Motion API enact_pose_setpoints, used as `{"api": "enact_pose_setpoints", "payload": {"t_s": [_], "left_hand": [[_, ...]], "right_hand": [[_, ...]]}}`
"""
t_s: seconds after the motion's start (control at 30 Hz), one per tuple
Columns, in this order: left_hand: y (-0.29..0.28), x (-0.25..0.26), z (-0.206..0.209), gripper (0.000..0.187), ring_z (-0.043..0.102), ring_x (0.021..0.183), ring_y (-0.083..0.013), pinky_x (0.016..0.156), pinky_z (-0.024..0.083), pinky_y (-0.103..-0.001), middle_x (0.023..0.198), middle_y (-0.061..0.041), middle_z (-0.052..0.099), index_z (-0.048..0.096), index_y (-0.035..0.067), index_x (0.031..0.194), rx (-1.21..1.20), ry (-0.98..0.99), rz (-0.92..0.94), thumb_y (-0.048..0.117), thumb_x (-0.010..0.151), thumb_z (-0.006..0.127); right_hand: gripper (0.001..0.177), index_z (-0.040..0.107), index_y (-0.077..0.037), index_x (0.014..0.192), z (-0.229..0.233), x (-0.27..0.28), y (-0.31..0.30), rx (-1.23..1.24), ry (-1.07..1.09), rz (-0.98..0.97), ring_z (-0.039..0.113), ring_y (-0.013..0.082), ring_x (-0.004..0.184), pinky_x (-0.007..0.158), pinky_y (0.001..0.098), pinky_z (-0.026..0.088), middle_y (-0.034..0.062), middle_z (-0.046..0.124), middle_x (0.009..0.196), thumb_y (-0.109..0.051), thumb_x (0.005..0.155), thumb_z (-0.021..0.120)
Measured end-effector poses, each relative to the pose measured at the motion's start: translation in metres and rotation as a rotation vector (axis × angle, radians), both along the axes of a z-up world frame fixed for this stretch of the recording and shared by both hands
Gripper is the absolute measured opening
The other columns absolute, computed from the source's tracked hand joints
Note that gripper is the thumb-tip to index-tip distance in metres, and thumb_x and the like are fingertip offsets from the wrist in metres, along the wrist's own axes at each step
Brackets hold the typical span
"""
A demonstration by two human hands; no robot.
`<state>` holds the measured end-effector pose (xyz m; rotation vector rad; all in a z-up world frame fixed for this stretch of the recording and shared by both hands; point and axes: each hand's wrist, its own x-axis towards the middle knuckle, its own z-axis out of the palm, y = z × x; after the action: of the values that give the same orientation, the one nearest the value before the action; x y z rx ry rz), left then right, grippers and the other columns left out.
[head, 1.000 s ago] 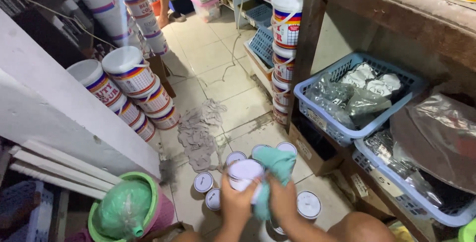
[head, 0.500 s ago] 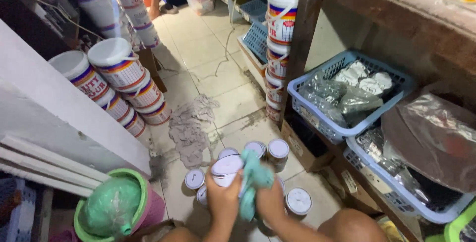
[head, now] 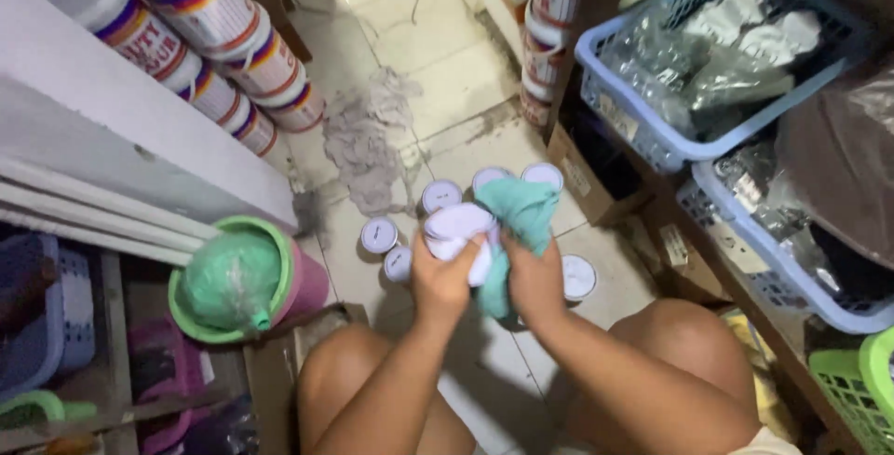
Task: The person cleans small paint cans by wiping them with a cloth in a storage area.
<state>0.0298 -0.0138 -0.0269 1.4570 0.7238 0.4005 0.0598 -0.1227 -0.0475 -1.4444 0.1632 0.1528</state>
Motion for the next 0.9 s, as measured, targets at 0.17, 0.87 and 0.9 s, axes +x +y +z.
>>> {"api": "enact_pose_setpoints", "payload": {"t_s": [0.17, 0.87, 0.9], "left_hand": [[0.003, -0.003, 0.0, 0.064, 0.061, 0.118, -0.0254, 0.105, 0.045, -0.048, 0.119, -0.02, 0.067, 0.061, 0.0, 0.128, 0.019, -0.078, 0.047, 0.019, 0.075, 0.091], [0.002, 0.007, -0.014, 0.066, 0.064, 0.114, -0.0243, 0.103, 0.047, -0.046, 0.121, -0.018, 0.069, 0.061, 0.004, 0.133, -0.063, 0.009, 0.002, 0.026, 0.077, 0.09], [-0.006, 0.006, -0.019, 0.069, 0.065, 0.115, -0.0257, 0.102, 0.048, -0.047, 0.12, -0.019, 0.07, 0.062, 0.002, 0.133, -0.089, 0.028, -0.067, 0.023, 0.074, 0.091]], "right_hand": [[0.034, 0.071, -0.006, 0.12, 0.011, 0.0, 0.004, -0.153, -0.119, 0.071, 0.066, 0.0248, 0.103, 0.099, 0.0462, 0.05, 0.0109, 0.074, 0.099, -0.002, 0.086, 0.067], [0.028, 0.075, -0.007, 0.112, -0.016, 0.016, -0.004, -0.057, 0.068, 0.017, 0.067, 0.0209, 0.092, 0.092, 0.0439, 0.051, 0.0093, 0.076, 0.094, -0.007, 0.084, 0.075], [0.025, 0.077, -0.008, 0.11, -0.049, 0.035, -0.01, -0.029, 0.099, -0.004, 0.068, 0.0229, 0.088, 0.09, 0.0459, 0.051, 0.0109, 0.075, 0.092, -0.01, 0.085, 0.075]]}}
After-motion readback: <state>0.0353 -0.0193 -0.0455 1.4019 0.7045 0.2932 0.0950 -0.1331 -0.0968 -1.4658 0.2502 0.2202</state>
